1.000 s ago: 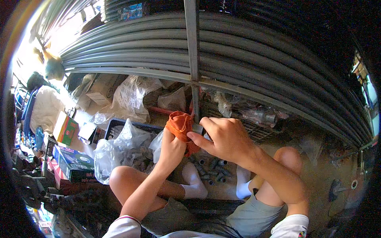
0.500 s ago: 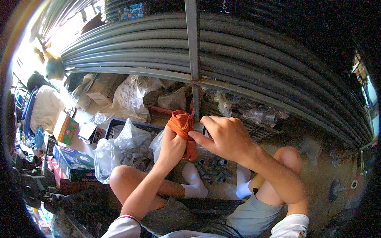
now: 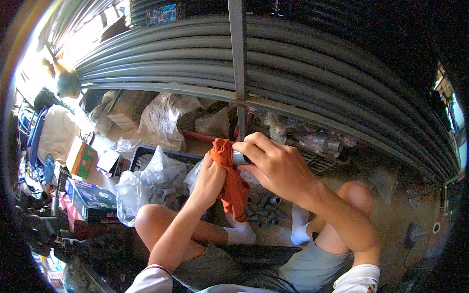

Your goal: Cleaning plastic plumbing couplers or connectors with an orange cloth.

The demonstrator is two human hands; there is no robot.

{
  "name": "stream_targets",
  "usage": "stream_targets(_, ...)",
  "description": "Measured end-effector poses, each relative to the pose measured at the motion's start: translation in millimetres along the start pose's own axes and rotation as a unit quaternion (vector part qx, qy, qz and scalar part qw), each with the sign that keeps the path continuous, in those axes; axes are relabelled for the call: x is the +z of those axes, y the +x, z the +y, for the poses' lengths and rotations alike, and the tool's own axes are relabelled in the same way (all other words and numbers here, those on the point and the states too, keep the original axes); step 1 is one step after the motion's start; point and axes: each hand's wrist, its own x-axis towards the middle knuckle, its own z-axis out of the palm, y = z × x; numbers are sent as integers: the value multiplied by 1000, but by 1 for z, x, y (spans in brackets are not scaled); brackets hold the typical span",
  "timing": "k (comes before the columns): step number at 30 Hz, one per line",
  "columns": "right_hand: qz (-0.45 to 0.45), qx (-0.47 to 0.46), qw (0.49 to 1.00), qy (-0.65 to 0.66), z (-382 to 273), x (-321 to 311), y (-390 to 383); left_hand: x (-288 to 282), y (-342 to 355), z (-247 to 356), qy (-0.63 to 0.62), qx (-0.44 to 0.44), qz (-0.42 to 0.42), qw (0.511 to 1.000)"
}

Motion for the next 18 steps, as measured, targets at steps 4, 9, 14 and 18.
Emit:
stream_targets(4,-4,15,1000,-10,4,1,-4,8,0,1,25,51,4,998)
stream_targets(9,9,39,999,18,5,-6,0,17,-7,12,-108,20,-17,994)
stream_targets(14,-57,188,962,190,5,1,-5,5,6,8,290,438,-10,851)
stream_targets(18,-34,279,906,315,2,-3,0,13,-10,10,65,131,-17,989)
